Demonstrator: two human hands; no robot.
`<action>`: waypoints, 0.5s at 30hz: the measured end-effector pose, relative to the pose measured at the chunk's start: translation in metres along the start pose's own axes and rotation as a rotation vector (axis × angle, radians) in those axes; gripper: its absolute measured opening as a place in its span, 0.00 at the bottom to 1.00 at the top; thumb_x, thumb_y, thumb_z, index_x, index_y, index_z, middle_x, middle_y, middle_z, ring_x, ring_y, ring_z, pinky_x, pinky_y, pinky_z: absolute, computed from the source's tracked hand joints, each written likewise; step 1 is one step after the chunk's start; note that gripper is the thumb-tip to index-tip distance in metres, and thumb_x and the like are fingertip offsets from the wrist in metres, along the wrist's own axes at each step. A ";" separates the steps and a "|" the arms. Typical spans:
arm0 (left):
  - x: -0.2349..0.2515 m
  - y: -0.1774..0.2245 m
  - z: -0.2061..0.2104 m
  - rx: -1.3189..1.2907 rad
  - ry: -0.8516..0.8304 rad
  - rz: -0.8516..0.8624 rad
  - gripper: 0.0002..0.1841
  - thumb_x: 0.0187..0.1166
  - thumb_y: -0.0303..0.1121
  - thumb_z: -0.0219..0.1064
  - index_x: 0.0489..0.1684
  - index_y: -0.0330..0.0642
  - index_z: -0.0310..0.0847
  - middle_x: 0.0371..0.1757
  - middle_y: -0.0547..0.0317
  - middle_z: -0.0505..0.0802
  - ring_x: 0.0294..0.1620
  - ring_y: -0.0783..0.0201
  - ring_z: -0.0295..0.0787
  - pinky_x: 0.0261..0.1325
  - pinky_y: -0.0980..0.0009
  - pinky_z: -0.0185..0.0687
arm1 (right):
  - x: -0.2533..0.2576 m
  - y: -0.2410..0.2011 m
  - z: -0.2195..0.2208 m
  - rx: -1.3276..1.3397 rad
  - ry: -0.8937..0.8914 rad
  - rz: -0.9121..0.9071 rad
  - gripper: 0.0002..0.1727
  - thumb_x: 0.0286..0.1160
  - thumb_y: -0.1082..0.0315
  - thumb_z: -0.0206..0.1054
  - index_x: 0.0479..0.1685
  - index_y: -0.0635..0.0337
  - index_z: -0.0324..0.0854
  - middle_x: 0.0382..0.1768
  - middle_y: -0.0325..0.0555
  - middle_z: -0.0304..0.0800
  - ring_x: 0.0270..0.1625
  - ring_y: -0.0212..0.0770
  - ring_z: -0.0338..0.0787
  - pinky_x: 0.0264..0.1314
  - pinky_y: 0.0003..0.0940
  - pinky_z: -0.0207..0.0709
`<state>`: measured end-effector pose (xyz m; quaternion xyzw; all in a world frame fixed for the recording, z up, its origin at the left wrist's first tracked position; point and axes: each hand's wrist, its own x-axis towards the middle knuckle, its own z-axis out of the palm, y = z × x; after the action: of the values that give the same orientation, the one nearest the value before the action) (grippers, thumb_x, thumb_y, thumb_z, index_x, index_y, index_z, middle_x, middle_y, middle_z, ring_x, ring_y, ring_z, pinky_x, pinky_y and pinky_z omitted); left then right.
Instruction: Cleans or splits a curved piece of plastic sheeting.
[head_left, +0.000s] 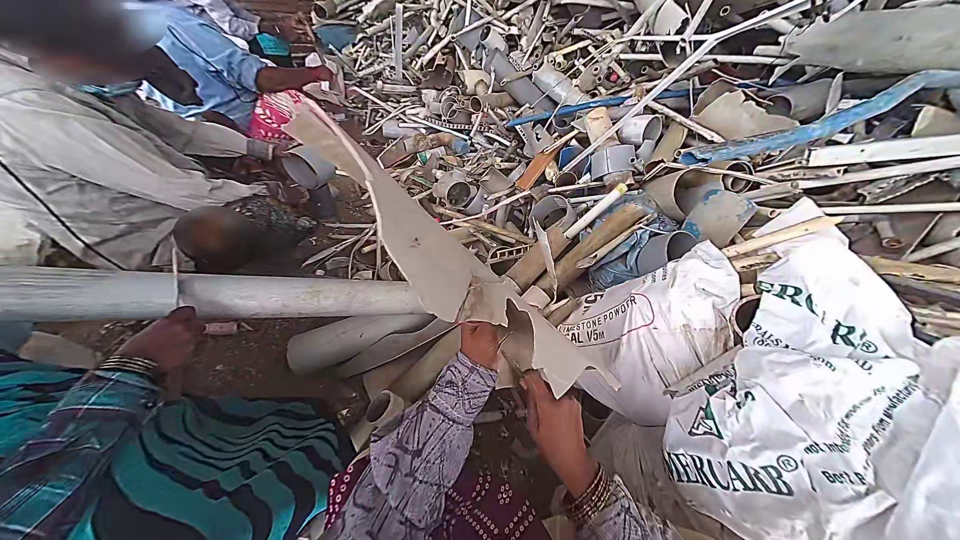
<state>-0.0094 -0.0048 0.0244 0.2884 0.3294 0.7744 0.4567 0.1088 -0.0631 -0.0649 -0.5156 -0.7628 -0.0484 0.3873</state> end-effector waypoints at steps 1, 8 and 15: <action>0.003 -0.022 -0.008 -0.063 -0.056 0.047 0.22 0.80 0.16 0.44 0.24 0.48 0.81 0.24 0.73 0.94 0.29 0.79 0.92 0.42 0.76 0.90 | 0.002 0.005 0.001 -0.015 0.006 0.034 0.15 0.72 0.69 0.58 0.32 0.70 0.89 0.12 0.55 0.82 0.15 0.57 0.88 0.14 0.49 0.74; 0.008 -0.023 -0.010 -0.059 -0.026 -0.031 0.20 0.85 0.18 0.42 0.28 0.42 0.80 0.25 0.66 0.94 0.32 0.72 0.94 0.46 0.69 0.92 | 0.001 0.000 0.001 0.011 -0.018 0.018 0.15 0.74 0.69 0.57 0.32 0.68 0.88 0.11 0.53 0.82 0.14 0.55 0.87 0.12 0.47 0.72; 0.012 -0.016 -0.007 -0.045 0.022 0.017 0.22 0.86 0.18 0.40 0.26 0.45 0.79 0.23 0.70 0.94 0.30 0.76 0.93 0.42 0.75 0.91 | 0.000 -0.010 -0.013 0.145 -0.120 0.025 0.15 0.75 0.67 0.57 0.36 0.68 0.88 0.08 0.50 0.77 0.12 0.53 0.84 0.12 0.46 0.71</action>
<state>-0.0113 0.0095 0.0097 0.2722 0.3148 0.7886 0.4527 0.1079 -0.0742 -0.0526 -0.4976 -0.7798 0.0427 0.3775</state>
